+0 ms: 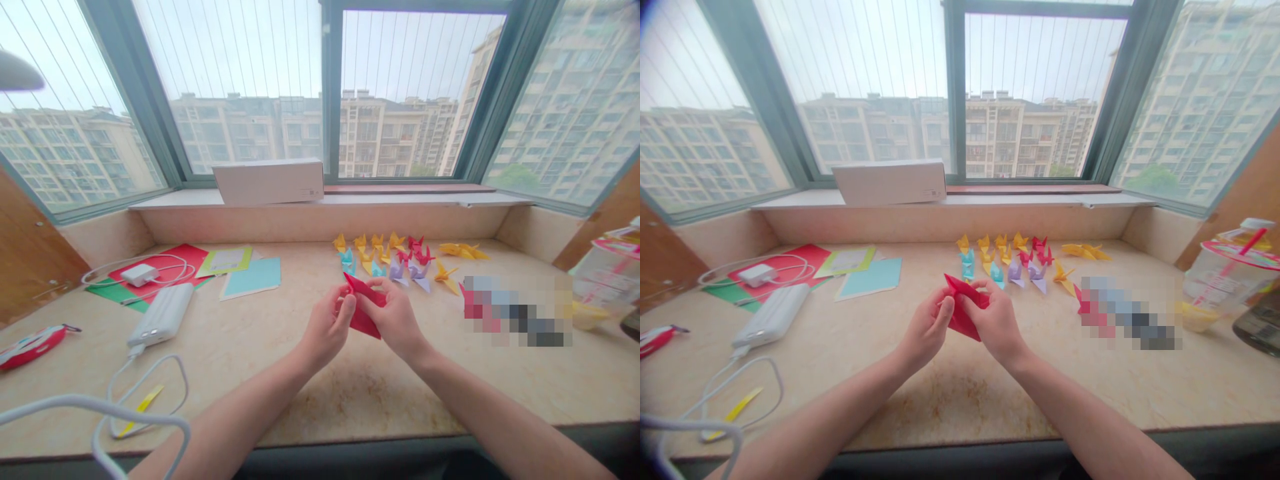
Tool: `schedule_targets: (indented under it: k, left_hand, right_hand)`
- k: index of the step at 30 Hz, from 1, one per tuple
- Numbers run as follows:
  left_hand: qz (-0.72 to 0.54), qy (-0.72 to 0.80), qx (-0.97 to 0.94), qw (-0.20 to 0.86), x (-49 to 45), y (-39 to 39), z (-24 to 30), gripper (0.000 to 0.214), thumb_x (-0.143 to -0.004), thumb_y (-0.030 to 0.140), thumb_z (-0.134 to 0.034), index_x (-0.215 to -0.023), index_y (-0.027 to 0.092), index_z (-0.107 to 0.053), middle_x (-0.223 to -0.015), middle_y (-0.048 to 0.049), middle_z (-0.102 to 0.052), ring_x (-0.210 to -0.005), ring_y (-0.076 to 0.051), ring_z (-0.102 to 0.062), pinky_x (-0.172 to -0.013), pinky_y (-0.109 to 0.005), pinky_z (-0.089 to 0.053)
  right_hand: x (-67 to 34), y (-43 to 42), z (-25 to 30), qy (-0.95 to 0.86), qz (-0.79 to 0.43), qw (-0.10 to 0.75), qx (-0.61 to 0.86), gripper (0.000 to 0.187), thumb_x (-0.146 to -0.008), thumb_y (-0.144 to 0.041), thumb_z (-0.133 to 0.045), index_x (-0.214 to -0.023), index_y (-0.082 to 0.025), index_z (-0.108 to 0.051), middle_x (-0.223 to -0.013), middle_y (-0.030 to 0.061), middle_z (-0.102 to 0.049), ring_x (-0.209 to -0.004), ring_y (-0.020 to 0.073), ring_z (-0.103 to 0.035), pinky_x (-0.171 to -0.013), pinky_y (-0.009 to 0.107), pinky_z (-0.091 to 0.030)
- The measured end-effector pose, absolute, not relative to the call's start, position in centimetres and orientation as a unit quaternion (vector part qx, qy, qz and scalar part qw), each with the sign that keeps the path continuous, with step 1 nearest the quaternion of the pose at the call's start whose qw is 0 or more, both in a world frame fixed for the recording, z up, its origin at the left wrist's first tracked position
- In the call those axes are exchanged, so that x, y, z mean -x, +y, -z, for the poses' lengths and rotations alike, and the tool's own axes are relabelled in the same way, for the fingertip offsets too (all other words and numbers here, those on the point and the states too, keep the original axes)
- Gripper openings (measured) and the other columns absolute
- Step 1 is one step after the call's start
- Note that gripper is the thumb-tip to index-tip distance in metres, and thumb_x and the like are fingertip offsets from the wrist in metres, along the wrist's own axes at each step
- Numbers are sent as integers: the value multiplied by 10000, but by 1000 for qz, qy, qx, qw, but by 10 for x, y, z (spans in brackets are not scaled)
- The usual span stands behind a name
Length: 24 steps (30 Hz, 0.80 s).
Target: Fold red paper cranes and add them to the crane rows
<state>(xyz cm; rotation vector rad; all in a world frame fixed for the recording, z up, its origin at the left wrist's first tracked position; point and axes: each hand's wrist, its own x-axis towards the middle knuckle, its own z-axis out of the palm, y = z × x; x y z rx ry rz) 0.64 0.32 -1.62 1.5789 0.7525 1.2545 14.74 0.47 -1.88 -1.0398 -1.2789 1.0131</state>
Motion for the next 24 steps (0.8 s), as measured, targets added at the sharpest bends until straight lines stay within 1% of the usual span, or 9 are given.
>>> schedule_targets:
  k: [2, 5, 9, 11, 14, 16, 18, 21, 24]
  left_hand:
    - [-508, 311, -652, 468, -6, 2, 14, 428, -910, 509, -548, -1120, 144, -628, -965, -111, -726, -836, -232, -697, -717, -298, -540]
    - [-516, 330, -654, 444, -5, 0, 12, 323, -916, 418, -559, -1061, 148, -660, -984, -98, -725, -880, -231, -682, -753, -297, -537]
    - [-528, 378, -643, 407, -4, 3, 12, 248, -917, 324, -526, -956, 151, -699, -838, -55, -724, -770, -201, -657, -687, -264, -504]
    - [-530, 397, -636, 396, -3, 4, 13, 236, -907, 294, -520, -916, 149, -707, -804, -46, -718, -733, -191, -642, -667, -258, -486]
    - [-539, 410, -621, 395, -3, 6, 12, 233, -901, 270, -511, -885, 146, -708, -790, -42, -716, -730, -188, -639, -692, -263, -482]
    - [-546, 407, -606, 412, -2, 6, 12, 235, -903, 288, -524, -921, 143, -709, -828, -48, -724, -777, -196, -653, -732, -271, -489]
    - [-552, 381, -585, 455, -2, 6, 13, 294, -915, 367, -532, -985, 140, -707, -883, -62, -734, -837, -212, -667, -766, -287, -498]
    - [-550, 295, -547, 558, -3, 6, 16, 490, -924, 549, -478, -1072, 135, -694, -922, -96, -740, -880, -245, -681, -775, -326, -517]
    - [-537, 241, -534, 607, -5, 6, 19, 534, -907, 597, -495, -1102, 137, -684, -951, -118, -741, -908, -260, -689, -788, -344, -525]
  right_hand:
    - [-148, 5, 17, -540, -428, 572, 445, 412, -721, -500, -769, -948, -205, -593, -760, 54, -757, -668, 245, -722, -597, 331, -559]
    - [-149, 5, 17, -551, -399, 570, 459, 377, -733, -474, -764, -941, -206, -600, -765, 56, -753, -675, 243, -716, -595, 327, -554]
    - [-147, 4, 19, -581, -360, 564, 463, 318, -771, -453, -729, -930, -202, -617, -775, 53, -744, -676, 226, -698, -604, 316, -541]
    - [-145, 3, 21, -594, -336, 561, 469, 286, -785, -438, -716, -921, -201, -631, -780, 49, -739, -689, 220, -693, -620, 312, -536]
    - [-143, 1, 23, -608, -311, 552, 479, 255, -800, -422, -700, -921, -206, -641, -738, 32, -722, -662, 208, -678, -602, 300, -522]
    - [-142, 0, 22, -612, -313, 546, 479, 248, -803, -416, -698, -924, -208, -641, -719, 23, -715, -639, 201, -671, -589, 296, -515]
    - [-143, 0, 19, -603, -340, 547, 470, 263, -786, -417, -718, -919, -206, -635, -754, 30, -728, -661, 204, -684, -605, 299, -522]
    - [-147, 2, 12, -547, -433, 562, 445, 354, -722, -444, -776, -918, -204, -605, -783, 43, -750, -680, 222, -711, -609, 313, -544]
    - [-152, 4, 7, -499, -509, 564, 416, 436, -673, -466, -813, -932, -204, -579, -764, 44, -758, -657, 232, -725, -586, 318, -559]
